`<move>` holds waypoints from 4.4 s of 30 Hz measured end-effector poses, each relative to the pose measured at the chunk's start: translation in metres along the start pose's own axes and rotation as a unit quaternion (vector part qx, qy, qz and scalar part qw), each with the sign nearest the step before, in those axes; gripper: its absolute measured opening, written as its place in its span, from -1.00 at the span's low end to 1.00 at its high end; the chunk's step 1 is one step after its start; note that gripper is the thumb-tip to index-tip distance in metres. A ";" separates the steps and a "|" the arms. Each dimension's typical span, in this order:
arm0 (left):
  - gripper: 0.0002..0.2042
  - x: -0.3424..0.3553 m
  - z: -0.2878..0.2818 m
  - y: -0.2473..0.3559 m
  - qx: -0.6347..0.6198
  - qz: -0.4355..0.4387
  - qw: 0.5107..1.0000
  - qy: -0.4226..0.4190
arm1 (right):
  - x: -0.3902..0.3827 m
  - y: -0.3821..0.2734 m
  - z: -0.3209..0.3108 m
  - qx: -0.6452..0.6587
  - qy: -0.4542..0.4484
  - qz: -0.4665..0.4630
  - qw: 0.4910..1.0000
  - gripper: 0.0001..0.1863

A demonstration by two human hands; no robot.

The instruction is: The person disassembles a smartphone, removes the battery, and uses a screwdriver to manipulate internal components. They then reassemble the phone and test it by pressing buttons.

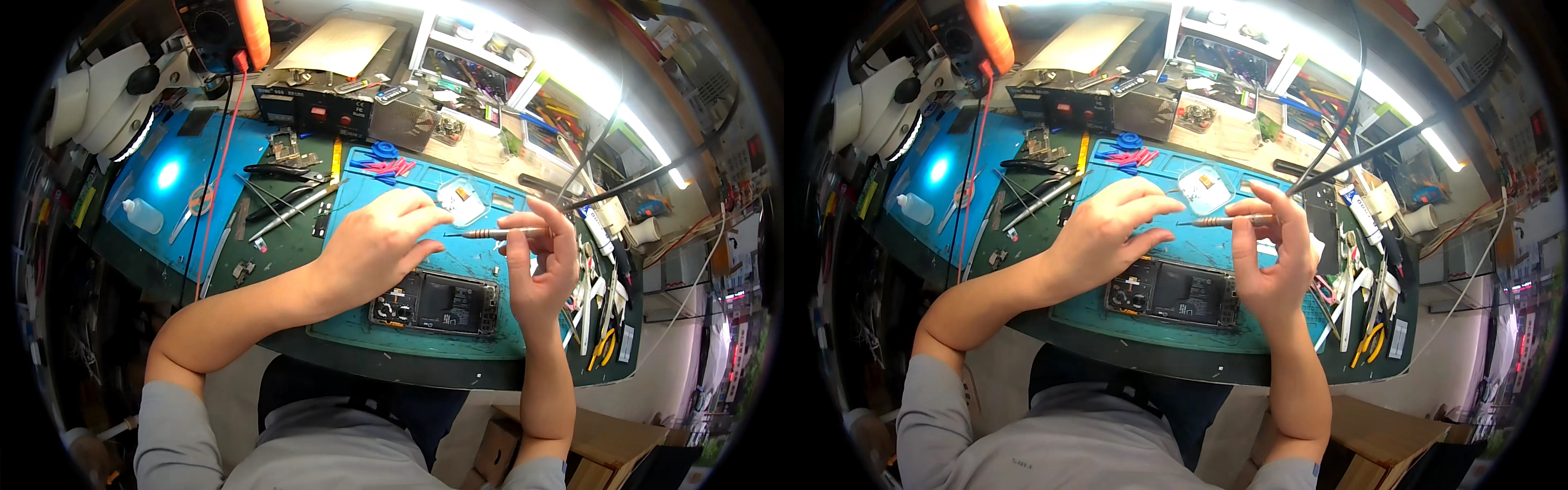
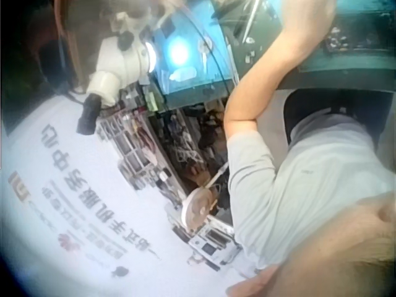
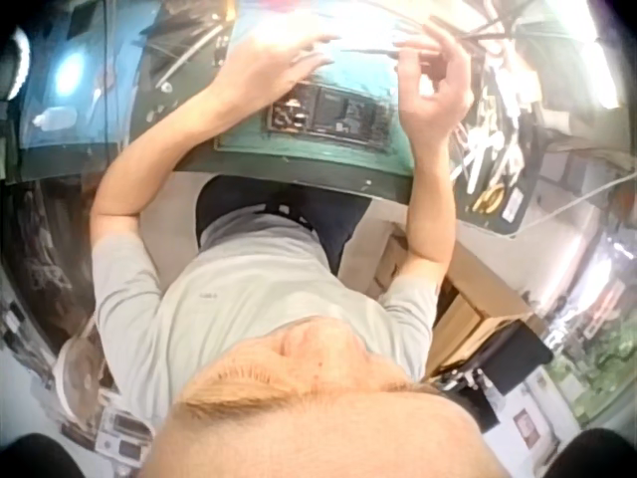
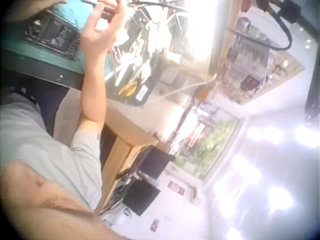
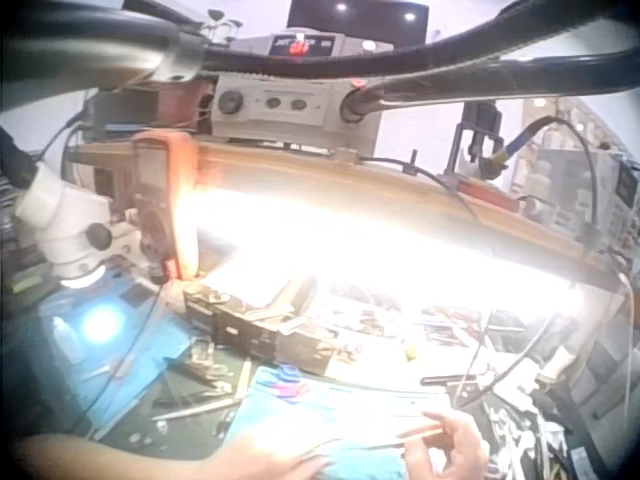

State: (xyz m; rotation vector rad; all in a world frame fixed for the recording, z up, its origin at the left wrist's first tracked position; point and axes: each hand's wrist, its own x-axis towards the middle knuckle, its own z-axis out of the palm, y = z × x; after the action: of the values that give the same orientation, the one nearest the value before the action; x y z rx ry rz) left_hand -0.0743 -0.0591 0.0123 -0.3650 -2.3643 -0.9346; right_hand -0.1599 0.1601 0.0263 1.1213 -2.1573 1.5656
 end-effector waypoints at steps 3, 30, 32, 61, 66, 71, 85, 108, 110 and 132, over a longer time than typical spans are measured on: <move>-0.81 -0.004 0.002 -0.006 0.004 0.014 0.999 -0.036 | -0.003 -0.003 0.004 0.007 -0.010 -0.005 1.000 -0.59; -0.76 -0.036 -0.043 0.004 -0.018 0.050 0.984 -0.171 | -0.010 -0.032 0.026 0.000 -0.113 -0.156 0.981 -0.51; -0.73 -0.039 -0.044 0.002 -0.039 0.047 0.984 -0.167 | -0.010 -0.034 0.027 0.008 -0.136 -0.153 0.979 -0.52; -0.80 -0.049 -0.047 -0.006 -0.096 0.051 0.979 -0.171 | -0.013 -0.037 0.041 0.011 -0.155 -0.191 0.969 -0.63; -0.82 -0.050 -0.046 -0.006 -0.094 0.047 0.979 -0.175 | -0.014 -0.037 0.041 0.013 -0.160 -0.186 0.969 -0.64; -0.85 -0.049 -0.045 -0.007 -0.101 0.049 0.979 -0.170 | -0.009 -0.034 0.042 0.035 -0.177 -0.226 0.957 -0.62; -0.83 -0.046 -0.044 -0.013 -0.028 0.003 0.997 -0.073 | -0.016 -0.052 0.043 0.071 -0.179 -0.057 0.980 -0.51; -0.87 -0.048 -0.042 -0.017 0.034 0.004 0.994 -0.106 | -0.012 -0.054 0.036 -0.048 -0.196 -0.107 0.974 -0.43; -0.88 -0.047 -0.041 -0.018 0.037 0.002 0.994 -0.107 | -0.011 -0.053 0.044 -0.011 -0.176 -0.117 0.977 -0.43; -0.86 -0.047 -0.038 -0.017 0.051 0.007 0.993 -0.105 | -0.005 -0.021 0.020 -0.017 -0.029 -0.051 0.998 -0.50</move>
State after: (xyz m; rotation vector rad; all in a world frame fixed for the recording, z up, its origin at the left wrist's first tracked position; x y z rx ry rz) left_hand -0.0286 -0.1000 -0.0019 -0.4580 -2.5854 -0.8002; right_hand -0.1371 0.1417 0.0305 1.2596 -2.1177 1.4654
